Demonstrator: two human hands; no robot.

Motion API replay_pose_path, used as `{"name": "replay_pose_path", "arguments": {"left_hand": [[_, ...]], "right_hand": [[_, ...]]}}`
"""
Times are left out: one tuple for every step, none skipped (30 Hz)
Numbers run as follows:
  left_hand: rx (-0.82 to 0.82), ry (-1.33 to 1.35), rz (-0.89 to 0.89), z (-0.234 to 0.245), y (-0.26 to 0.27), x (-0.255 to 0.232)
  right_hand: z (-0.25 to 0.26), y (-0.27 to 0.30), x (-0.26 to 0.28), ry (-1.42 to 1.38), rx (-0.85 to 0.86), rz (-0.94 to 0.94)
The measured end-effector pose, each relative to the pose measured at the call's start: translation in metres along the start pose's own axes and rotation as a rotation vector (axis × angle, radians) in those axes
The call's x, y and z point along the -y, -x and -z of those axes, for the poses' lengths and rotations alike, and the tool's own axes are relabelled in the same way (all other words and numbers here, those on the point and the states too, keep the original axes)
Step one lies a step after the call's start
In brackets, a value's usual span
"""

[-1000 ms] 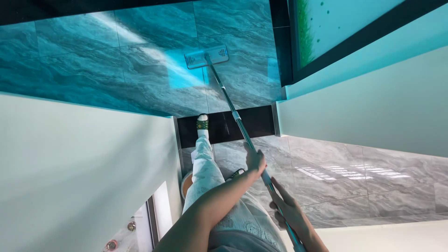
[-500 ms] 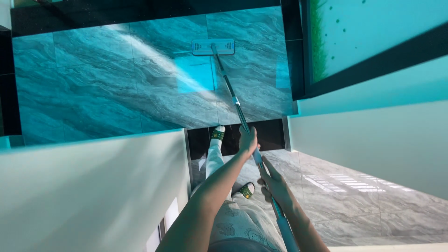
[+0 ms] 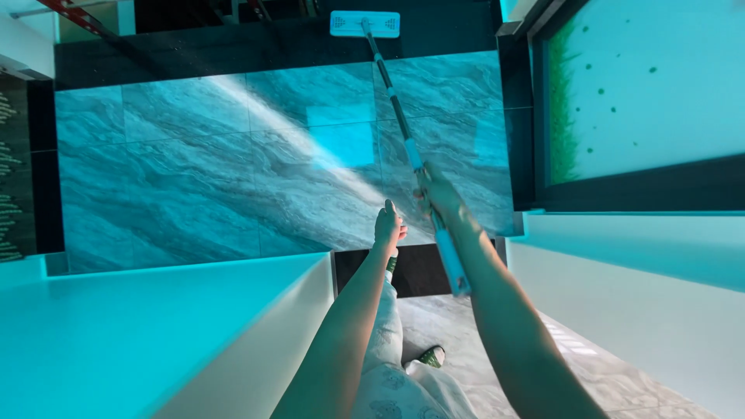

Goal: Mopping a tiled hallway or landing area.

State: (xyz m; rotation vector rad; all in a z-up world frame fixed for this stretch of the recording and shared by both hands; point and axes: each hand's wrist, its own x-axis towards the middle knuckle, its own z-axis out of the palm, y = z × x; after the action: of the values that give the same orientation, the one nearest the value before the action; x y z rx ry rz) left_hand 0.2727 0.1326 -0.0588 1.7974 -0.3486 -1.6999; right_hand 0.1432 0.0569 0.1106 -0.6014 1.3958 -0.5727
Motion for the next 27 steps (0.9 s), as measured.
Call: {"name": "replay_pose_path", "arguments": {"left_hand": [[0.026,0.029,0.003,0.004,-0.007,-0.001],[0.025,0.028,0.003,0.005,-0.010,-0.005],[0.028,0.020,-0.004,0.006,-0.013,-0.008],[0.032,0.015,-0.015,0.006,-0.015,-0.012],[0.032,0.016,-0.018,0.004,-0.017,-0.018],[0.028,0.012,-0.027,0.003,-0.016,-0.021],[0.024,0.008,-0.037,0.001,-0.015,-0.023],[0.023,0.009,-0.035,-0.003,-0.010,-0.025],[0.034,0.011,-0.027,-0.008,-0.005,-0.025],[0.048,0.013,-0.023,-0.013,-0.002,-0.029],[0.049,0.011,-0.026,-0.017,0.001,-0.029],[0.065,0.031,-0.011,-0.021,0.008,-0.020],[0.080,0.050,0.005,-0.027,0.015,-0.011],[0.086,0.047,0.004,-0.032,0.022,-0.008],[0.104,0.025,-0.019,-0.037,0.030,-0.004],[0.124,0.001,-0.039,-0.044,0.040,0.003],[0.131,-0.004,-0.037,-0.053,0.038,0.025],[0.139,-0.011,-0.036,-0.061,0.035,0.046],[0.148,-0.018,-0.035,-0.070,0.033,0.067],[0.155,-0.023,-0.034,-0.062,0.057,0.083],[0.133,-0.075,-0.061,-0.070,0.079,0.092],[0.112,-0.129,-0.088,-0.088,0.102,0.099],[0.091,-0.182,-0.116,-0.098,0.128,0.107],[0.072,-0.235,-0.147,-0.109,0.155,0.114],[0.052,-0.287,-0.177,-0.119,0.181,0.120],[0.035,-0.338,-0.208,-0.119,0.188,0.161],[0.018,-0.390,-0.239,-0.129,0.196,0.196]], "right_hand": [[-0.003,-0.014,0.016,0.023,-0.001,-0.004],[0.001,-0.027,0.023,0.021,-0.001,-0.004],[0.005,-0.039,0.030,-0.039,0.035,-0.020],[0.009,-0.051,0.038,-0.096,0.071,-0.033],[0.012,-0.056,0.040,-0.095,0.072,-0.029],[0.015,-0.060,0.040,-0.162,0.111,-0.061],[0.019,-0.063,0.040,-0.229,0.150,-0.093],[0.020,-0.056,0.033,-0.228,0.151,-0.095],[0.021,-0.048,0.025,-0.223,0.150,-0.088],[0.022,-0.042,0.020,-0.218,0.149,-0.076],[0.020,-0.031,0.014,-0.219,0.149,-0.072],[0.022,-0.015,0.003,-0.226,0.119,-0.084],[0.024,0.001,-0.009,-0.234,0.089,-0.096],[0.030,0.013,-0.025,-0.237,0.084,-0.093],[0.037,0.026,-0.040,-0.223,0.094,-0.076],[0.045,0.041,-0.058,-0.212,0.102,-0.061],[0.050,0.067,-0.070,-0.216,0.094,-0.061],[0.054,0.093,-0.083,-0.225,0.063,-0.055],[0.058,0.119,-0.095,-0.235,0.033,-0.050],[0.066,0.147,-0.112,-0.239,0.026,-0.048],[0.075,0.176,-0.128,-0.213,0.015,-0.079],[0.082,0.204,-0.143,-0.189,0.002,-0.110],[0.091,0.229,-0.165,-0.195,-0.006,-0.108],[0.102,0.254,-0.187,-0.135,-0.044,-0.129],[0.111,0.278,-0.209,-0.076,-0.082,-0.151],[0.119,0.311,-0.221,-0.082,-0.093,-0.149],[0.125,0.343,-0.233,-0.099,-0.122,-0.204]]}}
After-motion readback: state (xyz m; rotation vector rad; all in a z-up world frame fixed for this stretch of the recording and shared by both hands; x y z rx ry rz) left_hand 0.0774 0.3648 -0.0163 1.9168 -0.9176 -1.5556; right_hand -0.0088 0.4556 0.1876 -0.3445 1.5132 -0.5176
